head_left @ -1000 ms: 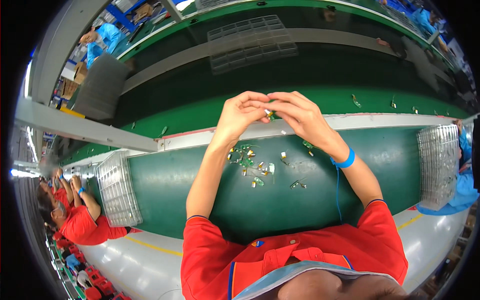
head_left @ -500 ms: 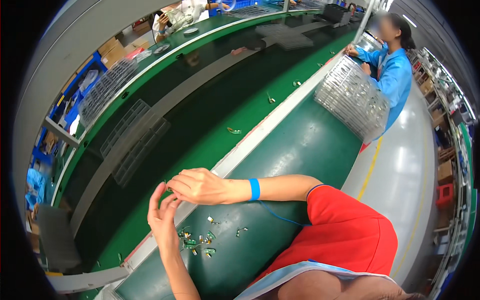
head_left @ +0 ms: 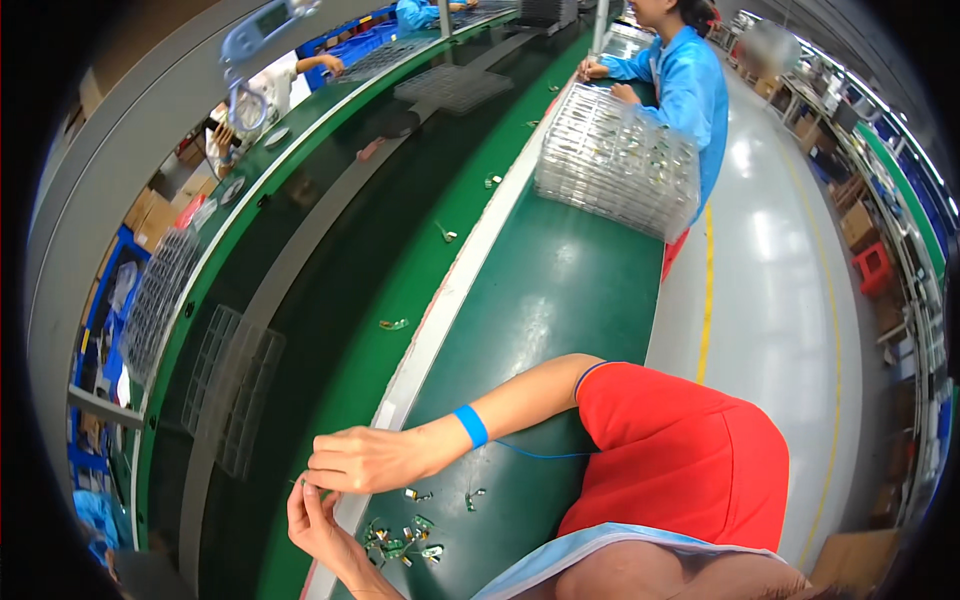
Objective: Manually assembling small green electronic components on a production line.
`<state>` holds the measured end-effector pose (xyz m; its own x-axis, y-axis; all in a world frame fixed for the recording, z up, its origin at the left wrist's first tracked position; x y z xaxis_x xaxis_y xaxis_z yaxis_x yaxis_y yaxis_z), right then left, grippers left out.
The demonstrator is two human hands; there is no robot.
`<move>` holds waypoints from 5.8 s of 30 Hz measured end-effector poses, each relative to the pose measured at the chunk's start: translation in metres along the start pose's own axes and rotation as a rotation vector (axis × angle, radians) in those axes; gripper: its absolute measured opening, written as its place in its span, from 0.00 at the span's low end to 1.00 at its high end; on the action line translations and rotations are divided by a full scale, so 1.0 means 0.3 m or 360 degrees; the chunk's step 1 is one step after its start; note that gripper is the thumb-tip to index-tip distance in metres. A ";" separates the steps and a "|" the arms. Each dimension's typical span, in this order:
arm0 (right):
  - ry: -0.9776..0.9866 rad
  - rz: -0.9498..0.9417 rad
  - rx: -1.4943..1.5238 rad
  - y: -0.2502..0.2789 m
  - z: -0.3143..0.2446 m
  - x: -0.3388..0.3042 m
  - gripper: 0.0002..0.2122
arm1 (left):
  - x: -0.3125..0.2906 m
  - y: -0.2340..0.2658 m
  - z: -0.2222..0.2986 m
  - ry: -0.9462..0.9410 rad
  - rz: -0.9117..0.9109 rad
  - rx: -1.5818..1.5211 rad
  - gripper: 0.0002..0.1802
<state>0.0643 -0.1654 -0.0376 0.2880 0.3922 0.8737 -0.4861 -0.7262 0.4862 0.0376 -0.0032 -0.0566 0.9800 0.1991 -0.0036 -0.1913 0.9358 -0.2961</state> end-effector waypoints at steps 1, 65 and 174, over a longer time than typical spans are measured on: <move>0.0029 0.0003 0.0029 0.003 0.007 -0.008 0.10 | -0.003 -0.002 -0.002 -0.0016 0.0014 0.0055 0.12; -0.0910 -0.0488 0.1032 0.138 0.027 0.108 0.04 | -0.108 -0.099 0.147 -0.0265 -0.0215 -0.0165 0.10; -0.0280 -0.0319 0.0103 -0.028 -0.023 0.061 0.07 | 0.030 -0.018 0.029 -0.0268 -0.0006 -0.0399 0.04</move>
<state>0.0680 -0.1481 -0.0256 0.5148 0.4317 0.7407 -0.3527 -0.6808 0.6420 0.0470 -0.0041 -0.0466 0.9535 0.2611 0.1504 -0.1475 0.8397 -0.5227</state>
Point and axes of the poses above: each hand's wrist, its own x-axis towards the middle knuckle, its own y-axis out of the back of the hand, z = x × y, the point moved 2 cm from there along x, towards the middle knuckle, and after that the axes turned 11 degrees about -x, right-handed, at the moved point
